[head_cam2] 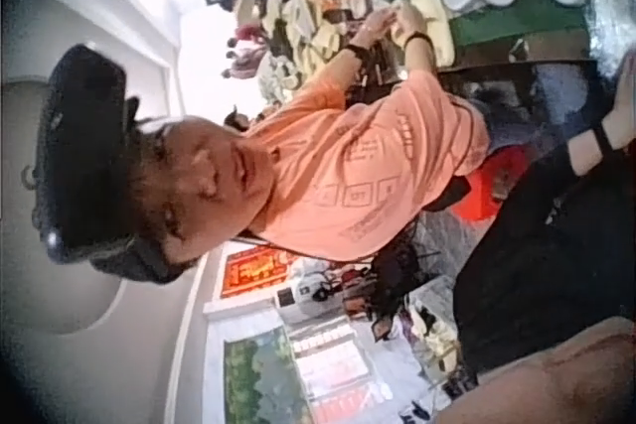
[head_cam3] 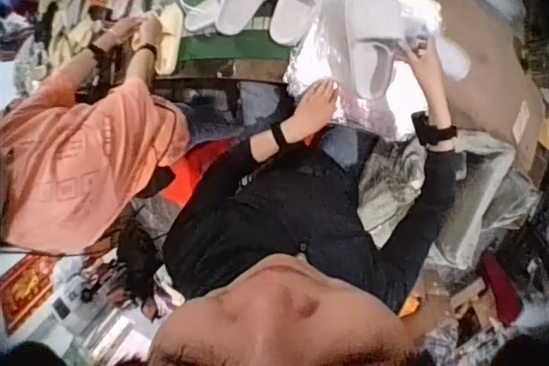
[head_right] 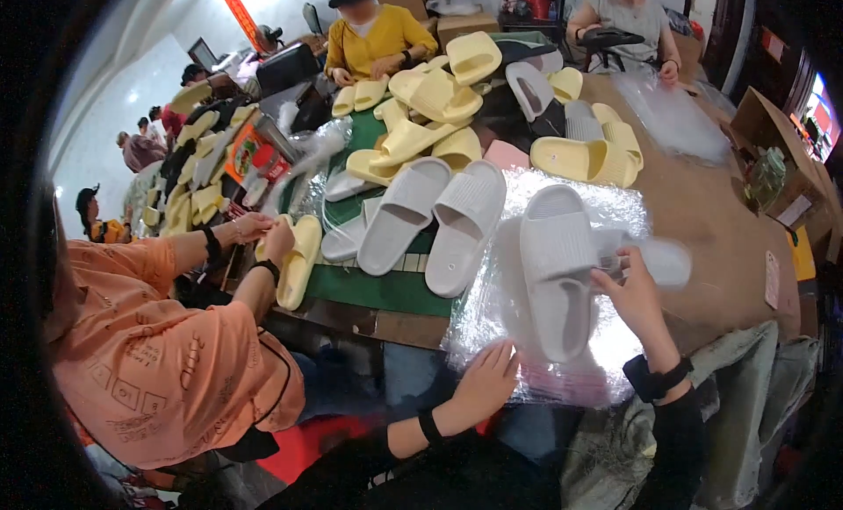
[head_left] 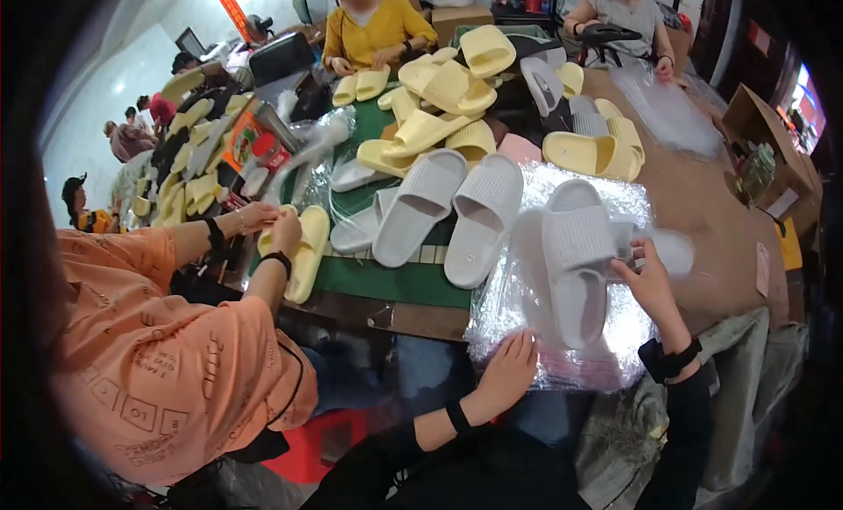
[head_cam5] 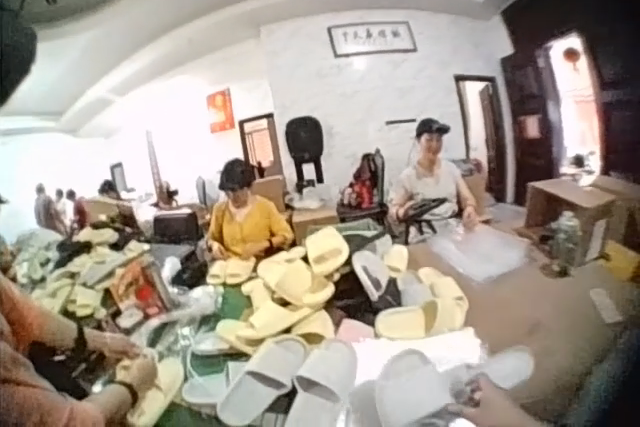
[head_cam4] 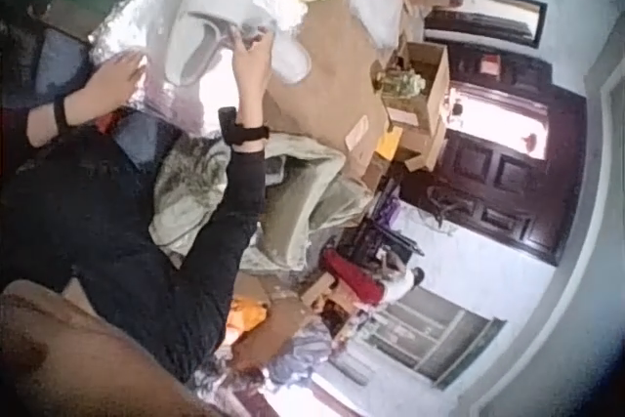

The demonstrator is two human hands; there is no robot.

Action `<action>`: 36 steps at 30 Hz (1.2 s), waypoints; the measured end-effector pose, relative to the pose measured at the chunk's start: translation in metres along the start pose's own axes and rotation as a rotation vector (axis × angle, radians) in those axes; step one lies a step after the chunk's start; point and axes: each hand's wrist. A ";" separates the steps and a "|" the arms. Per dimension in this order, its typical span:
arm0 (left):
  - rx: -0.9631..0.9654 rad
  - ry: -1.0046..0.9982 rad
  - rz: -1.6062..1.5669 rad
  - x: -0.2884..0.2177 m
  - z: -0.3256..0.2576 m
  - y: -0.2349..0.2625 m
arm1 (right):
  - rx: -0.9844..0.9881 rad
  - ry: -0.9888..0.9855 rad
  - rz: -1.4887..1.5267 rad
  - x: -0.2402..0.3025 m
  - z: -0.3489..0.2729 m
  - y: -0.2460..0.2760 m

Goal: Organizing, pairing, and packing sandals into bags and boxes in a manufacturing facility.

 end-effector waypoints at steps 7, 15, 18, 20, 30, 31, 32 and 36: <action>0.103 -0.002 -0.039 -0.008 -0.009 -0.008 | -0.126 0.453 -0.588 -0.051 0.006 -0.003; 0.097 -0.035 -0.007 -0.008 -0.015 -0.004 | -0.100 -0.029 0.348 -0.070 0.013 -0.016; 0.076 -0.035 0.015 -0.009 -0.018 -0.003 | -0.200 0.037 0.204 -0.061 0.011 -0.013; 0.072 -0.030 0.009 -0.011 -0.019 -0.002 | -0.273 0.068 0.029 -0.061 0.011 -0.010; -0.045 0.072 -0.183 -0.001 -0.003 -0.012 | -0.281 0.197 0.392 -0.048 0.023 -0.037; -0.059 -0.032 -0.067 0.005 -0.001 -0.009 | -0.263 0.230 0.411 -0.048 0.024 -0.040; -0.035 -0.041 -0.034 0.006 0.000 -0.008 | -0.283 0.225 0.399 -0.045 0.018 -0.039; 0.278 0.329 -0.575 0.010 0.001 0.016 | -0.154 0.219 0.131 -0.033 0.008 -0.060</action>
Point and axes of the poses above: each hand's wrist, its own z-axis towards the middle knuckle, its own y-axis out of the back of the hand, x = y × z, and after that the axes turned 8 degrees about z, right-handed
